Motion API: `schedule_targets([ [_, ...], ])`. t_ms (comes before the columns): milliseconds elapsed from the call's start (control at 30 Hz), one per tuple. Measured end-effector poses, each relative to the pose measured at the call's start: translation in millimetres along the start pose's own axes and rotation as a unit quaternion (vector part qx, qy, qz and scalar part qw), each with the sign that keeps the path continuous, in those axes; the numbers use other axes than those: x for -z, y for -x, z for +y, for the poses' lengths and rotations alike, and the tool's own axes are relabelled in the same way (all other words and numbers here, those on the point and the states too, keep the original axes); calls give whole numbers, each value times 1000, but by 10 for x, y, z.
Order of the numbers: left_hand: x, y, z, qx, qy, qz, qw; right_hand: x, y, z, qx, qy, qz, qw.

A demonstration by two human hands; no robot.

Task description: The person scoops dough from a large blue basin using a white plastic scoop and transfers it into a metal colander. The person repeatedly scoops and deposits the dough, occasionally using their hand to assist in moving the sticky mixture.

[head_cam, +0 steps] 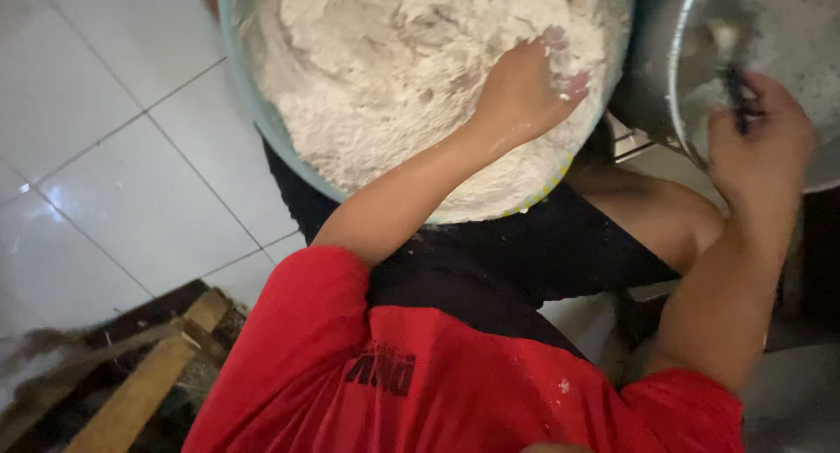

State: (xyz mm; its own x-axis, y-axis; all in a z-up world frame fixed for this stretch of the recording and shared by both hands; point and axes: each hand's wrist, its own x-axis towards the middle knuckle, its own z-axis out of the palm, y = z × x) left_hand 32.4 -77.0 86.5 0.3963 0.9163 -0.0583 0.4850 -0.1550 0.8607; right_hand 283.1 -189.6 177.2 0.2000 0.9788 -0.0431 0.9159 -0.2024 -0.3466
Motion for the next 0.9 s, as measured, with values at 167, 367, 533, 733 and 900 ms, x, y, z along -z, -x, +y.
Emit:
schedule_targets([
  [167, -14, -38, -16, 35, -8, 19, 999, 52, 255, -395, -93, -237, 15, 967],
  [367, -102, -48, -13, 53, 6, 43, 998, -325, 570, -1429, 27, -252, -39, 967],
  [533, -36, -48, -73, 55, 0, 66, 996, -462, 571, -1842, 82, -197, 12, 977],
  [733, -24, -113, -51, 66, -9, 72, 995, -516, 664, -2112, 101, -189, 12, 977],
  [900, 84, -151, -40, 109, -1, 64, 992, -574, 744, -2275, 132, -218, 4, 967],
])
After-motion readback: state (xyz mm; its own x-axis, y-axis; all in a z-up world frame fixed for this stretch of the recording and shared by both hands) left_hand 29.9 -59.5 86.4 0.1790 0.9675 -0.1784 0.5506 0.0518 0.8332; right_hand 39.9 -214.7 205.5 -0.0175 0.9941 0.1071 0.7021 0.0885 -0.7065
